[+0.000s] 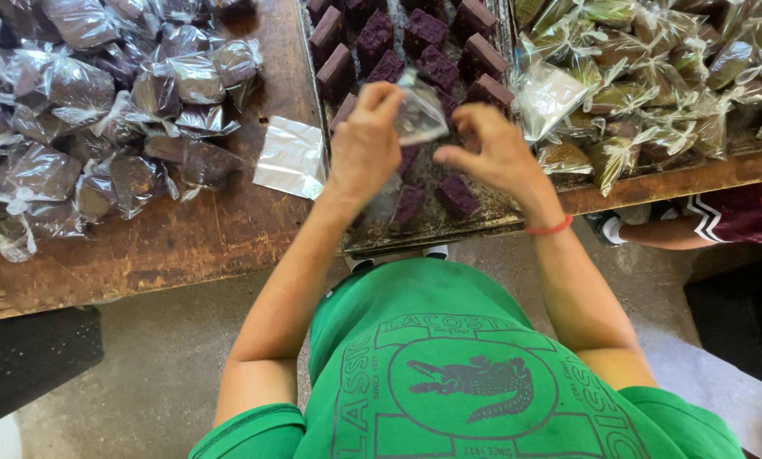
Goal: The person packages purple rice cakes by hand, placing one cake at a time into a plastic bag and then setting the bags aside on the table.
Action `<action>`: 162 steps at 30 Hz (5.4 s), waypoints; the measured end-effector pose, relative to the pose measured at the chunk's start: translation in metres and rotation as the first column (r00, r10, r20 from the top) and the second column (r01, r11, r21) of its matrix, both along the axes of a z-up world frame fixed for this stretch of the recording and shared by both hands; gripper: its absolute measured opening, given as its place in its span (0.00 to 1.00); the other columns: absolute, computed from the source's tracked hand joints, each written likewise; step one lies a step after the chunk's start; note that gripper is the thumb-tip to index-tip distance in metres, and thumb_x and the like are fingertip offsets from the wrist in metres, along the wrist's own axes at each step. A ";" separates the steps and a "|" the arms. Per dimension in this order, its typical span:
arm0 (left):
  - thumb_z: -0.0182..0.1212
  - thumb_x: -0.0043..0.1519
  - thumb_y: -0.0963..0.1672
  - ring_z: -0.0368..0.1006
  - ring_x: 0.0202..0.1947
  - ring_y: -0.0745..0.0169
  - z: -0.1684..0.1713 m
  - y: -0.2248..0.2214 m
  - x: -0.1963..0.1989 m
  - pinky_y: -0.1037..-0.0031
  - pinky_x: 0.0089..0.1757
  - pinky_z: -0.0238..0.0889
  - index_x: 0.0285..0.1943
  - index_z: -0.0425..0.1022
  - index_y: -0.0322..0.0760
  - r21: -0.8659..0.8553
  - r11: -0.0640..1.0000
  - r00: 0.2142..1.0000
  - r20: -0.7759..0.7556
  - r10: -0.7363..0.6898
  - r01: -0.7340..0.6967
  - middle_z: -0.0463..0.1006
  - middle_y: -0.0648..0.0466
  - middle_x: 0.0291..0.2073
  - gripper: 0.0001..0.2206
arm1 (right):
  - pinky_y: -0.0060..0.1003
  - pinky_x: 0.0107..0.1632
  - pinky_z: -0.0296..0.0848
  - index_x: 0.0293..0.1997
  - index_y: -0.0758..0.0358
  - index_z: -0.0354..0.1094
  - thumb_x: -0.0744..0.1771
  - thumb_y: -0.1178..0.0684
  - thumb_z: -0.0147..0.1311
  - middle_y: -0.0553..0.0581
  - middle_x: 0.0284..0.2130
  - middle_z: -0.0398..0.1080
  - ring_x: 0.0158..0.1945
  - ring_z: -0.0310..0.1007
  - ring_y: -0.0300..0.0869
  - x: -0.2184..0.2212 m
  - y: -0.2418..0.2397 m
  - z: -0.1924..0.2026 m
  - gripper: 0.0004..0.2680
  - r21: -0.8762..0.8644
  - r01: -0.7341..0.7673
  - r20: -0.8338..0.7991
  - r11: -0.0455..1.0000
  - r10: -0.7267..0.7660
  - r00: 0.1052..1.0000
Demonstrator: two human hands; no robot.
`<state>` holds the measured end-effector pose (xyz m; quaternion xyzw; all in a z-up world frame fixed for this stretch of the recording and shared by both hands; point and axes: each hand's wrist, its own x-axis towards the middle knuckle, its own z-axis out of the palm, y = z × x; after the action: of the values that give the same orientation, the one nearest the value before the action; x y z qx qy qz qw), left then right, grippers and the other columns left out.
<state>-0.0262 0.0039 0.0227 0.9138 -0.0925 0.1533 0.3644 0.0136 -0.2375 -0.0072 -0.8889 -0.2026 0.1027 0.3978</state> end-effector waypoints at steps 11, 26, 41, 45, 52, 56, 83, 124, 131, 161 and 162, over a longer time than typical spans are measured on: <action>0.55 0.53 0.34 0.72 0.60 0.39 -0.016 0.016 0.020 0.63 0.61 0.64 0.62 0.70 0.20 -0.080 0.996 0.998 -0.053 -0.034 0.030 0.70 0.37 0.63 0.24 | 0.37 0.54 0.72 0.64 0.59 0.63 0.67 0.59 0.64 0.56 0.43 0.70 0.47 0.71 0.43 -0.033 -0.024 0.003 0.19 0.327 0.091 -0.049 0.940 -0.079 0.996; 0.55 0.52 0.34 0.68 0.67 0.43 -0.003 -0.030 0.008 0.71 0.61 0.65 0.66 0.66 0.22 -0.306 0.934 0.983 0.053 -0.174 0.182 0.65 0.40 0.70 0.28 | 0.49 0.49 0.74 0.60 0.66 0.63 0.64 0.60 0.66 0.66 0.47 0.71 0.48 0.74 0.61 -0.028 0.031 0.049 0.19 0.013 0.007 0.533 1.000 -0.013 0.846; 0.49 0.55 0.30 0.71 0.61 0.60 -0.002 0.005 0.019 0.80 0.44 0.72 0.73 0.63 0.26 -0.749 0.646 0.945 -0.082 -0.316 0.151 0.59 0.49 0.75 0.31 | 0.47 0.36 0.71 0.58 0.57 0.71 0.66 0.58 0.57 0.61 0.37 0.70 0.36 0.73 0.55 -0.018 0.048 0.068 0.13 -0.211 -0.167 0.422 0.963 0.244 0.873; 0.51 0.57 0.30 0.67 0.68 0.68 0.011 0.013 0.018 0.80 0.57 0.74 0.74 0.63 0.23 -0.773 0.609 0.949 -0.027 -0.314 0.179 0.61 0.49 0.76 0.30 | 0.46 0.38 0.70 0.41 0.61 0.71 0.69 0.51 0.63 0.59 0.37 0.69 0.37 0.73 0.53 -0.013 0.046 0.060 0.07 -0.152 -0.191 0.426 0.970 0.239 0.873; 0.78 0.56 0.43 0.78 0.44 0.64 0.021 0.038 0.017 0.74 0.42 0.71 0.53 0.78 0.37 -0.114 0.967 0.955 0.221 -0.199 0.228 0.78 0.55 0.50 0.18 | 0.29 0.33 0.72 0.42 0.66 0.74 0.70 0.54 0.58 0.56 0.31 0.77 0.30 0.74 0.33 0.010 0.022 0.073 0.06 0.404 -0.064 -0.245 0.912 0.175 0.954; 0.72 0.63 0.40 0.75 0.32 0.67 0.029 0.023 0.021 0.77 0.34 0.66 0.45 0.81 0.37 -0.210 0.967 0.984 0.135 -0.117 0.144 0.81 0.54 0.36 0.06 | 0.30 0.34 0.76 0.40 0.69 0.73 0.70 0.56 0.58 0.58 0.31 0.77 0.32 0.78 0.37 0.020 0.023 0.078 0.06 0.383 0.045 -0.195 0.922 0.033 0.980; 0.66 0.67 0.45 0.70 0.31 0.65 0.033 0.015 -0.021 0.70 0.32 0.63 0.44 0.80 0.36 -0.318 0.944 0.990 -0.072 -0.121 0.092 0.74 0.57 0.31 0.07 | 0.32 0.55 0.73 0.47 0.70 0.72 0.70 0.63 0.53 0.55 0.47 0.75 0.50 0.74 0.37 0.009 0.064 0.049 0.03 0.643 -0.094 -0.123 0.760 0.224 0.967; 0.64 0.68 0.50 0.49 0.20 0.81 0.024 0.046 0.009 0.83 0.22 0.42 0.48 0.82 0.36 -0.981 0.026 0.977 0.187 -0.104 0.191 0.70 0.66 0.26 0.14 | 0.38 0.56 0.63 0.61 0.78 0.58 0.63 0.53 0.65 0.67 0.54 0.67 0.57 0.66 0.50 -0.021 0.107 0.074 0.25 0.302 -0.435 0.476 0.848 0.261 0.839; 0.68 0.62 0.56 0.66 0.66 0.66 -0.001 0.045 -0.004 0.70 0.60 0.72 0.78 0.53 0.41 -0.984 -0.006 0.973 0.178 -0.144 0.179 0.61 0.55 0.69 0.39 | 0.26 0.43 0.67 0.47 0.67 0.72 0.71 0.60 0.59 0.49 0.36 0.73 0.38 0.68 0.31 -0.016 0.095 0.033 0.03 0.727 0.182 -0.295 0.662 0.062 0.953; 0.72 0.52 0.54 0.78 0.27 0.50 -0.027 -0.008 0.011 0.61 0.29 0.69 0.43 0.83 0.34 -0.047 0.993 0.994 -0.023 0.104 -0.105 0.80 0.46 0.31 0.21 | 0.31 0.53 0.74 0.59 0.64 0.69 0.72 0.50 0.54 0.54 0.48 0.75 0.50 0.75 0.36 -0.049 0.015 -0.081 0.11 0.369 0.273 -0.100 0.888 -0.254 0.962; 0.75 0.43 0.55 0.79 0.27 0.42 -0.036 -0.020 0.015 0.57 0.28 0.70 0.40 0.83 0.31 0.067 0.995 0.997 0.007 0.080 -0.081 0.81 0.42 0.32 0.26 | 0.31 0.50 0.74 0.56 0.65 0.71 0.71 0.51 0.56 0.54 0.45 0.75 0.46 0.75 0.36 -0.049 0.015 -0.078 0.10 0.334 0.269 -0.092 0.904 -0.252 0.963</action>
<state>-0.0110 -0.0162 -0.0129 0.9282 -0.0615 0.1667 0.3270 -0.0351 -0.2222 -0.0850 -0.8224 -0.0876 0.0323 0.5612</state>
